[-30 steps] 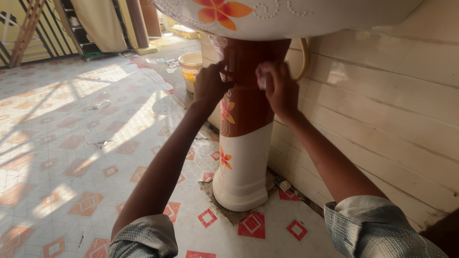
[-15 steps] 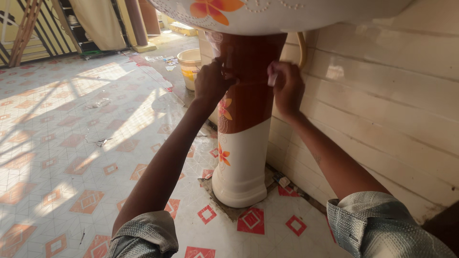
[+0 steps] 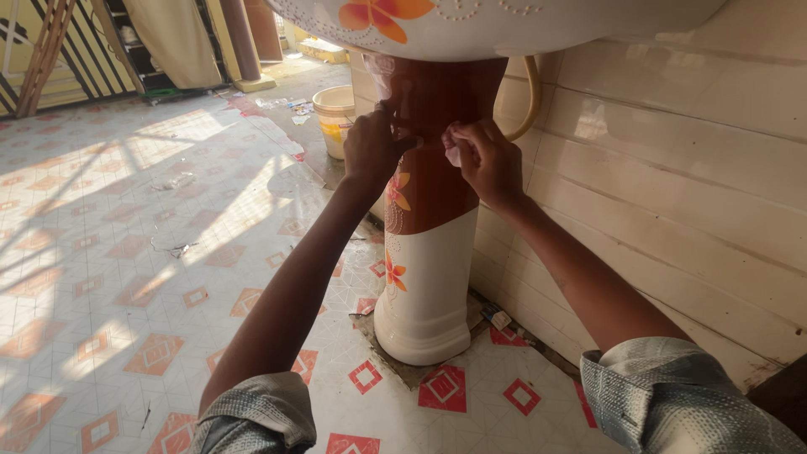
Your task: The person wipes the exterior and pedestal of a washbasin using a cloth, moving the cloth across the porcelain surfaces.
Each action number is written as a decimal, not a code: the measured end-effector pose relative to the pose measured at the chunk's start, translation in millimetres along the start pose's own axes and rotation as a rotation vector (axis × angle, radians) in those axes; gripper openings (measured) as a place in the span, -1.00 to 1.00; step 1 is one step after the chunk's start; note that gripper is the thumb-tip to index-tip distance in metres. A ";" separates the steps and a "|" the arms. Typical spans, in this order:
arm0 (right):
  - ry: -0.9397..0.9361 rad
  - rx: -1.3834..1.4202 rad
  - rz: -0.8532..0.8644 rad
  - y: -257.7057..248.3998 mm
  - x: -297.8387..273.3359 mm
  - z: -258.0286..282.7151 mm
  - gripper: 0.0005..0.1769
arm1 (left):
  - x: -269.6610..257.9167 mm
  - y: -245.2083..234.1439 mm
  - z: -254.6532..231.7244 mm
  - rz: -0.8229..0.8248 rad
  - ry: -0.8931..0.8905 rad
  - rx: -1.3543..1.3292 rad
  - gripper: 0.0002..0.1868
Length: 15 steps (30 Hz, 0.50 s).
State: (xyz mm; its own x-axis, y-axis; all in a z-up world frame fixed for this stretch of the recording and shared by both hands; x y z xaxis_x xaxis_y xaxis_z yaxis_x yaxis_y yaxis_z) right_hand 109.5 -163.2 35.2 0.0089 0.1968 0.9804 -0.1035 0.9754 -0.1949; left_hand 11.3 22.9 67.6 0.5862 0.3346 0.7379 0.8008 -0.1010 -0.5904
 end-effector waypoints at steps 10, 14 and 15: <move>0.005 0.148 -0.024 24.1 26.6 33.7 -0.75 | -2.1 5.8 12.5 -0.019 -0.012 0.030 -0.47; -0.202 -0.126 0.129 30.9 49.5 47.0 -0.68 | 9.2 6.3 22.1 -0.037 0.038 -0.013 -0.26; -0.186 -0.121 0.107 32.2 57.0 46.7 -0.67 | 10.9 6.3 26.5 -0.022 0.047 -0.023 -0.23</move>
State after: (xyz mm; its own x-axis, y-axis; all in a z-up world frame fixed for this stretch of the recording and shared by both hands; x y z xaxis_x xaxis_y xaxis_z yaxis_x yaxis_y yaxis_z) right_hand 60.2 -125.2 86.1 -0.1801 0.2893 0.9402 0.0265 0.9569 -0.2893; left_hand 19.5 50.8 63.3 0.5729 0.2931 0.7654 0.8159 -0.1155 -0.5665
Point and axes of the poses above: each hand's wrist, its own x-axis towards the middle knuckle, its own y-axis out of the palm, z = x × y, the point moved 4 cm from there along x, towards the middle knuckle, and after that the axes turned 11 degrees about x, right-handed, at the moved point
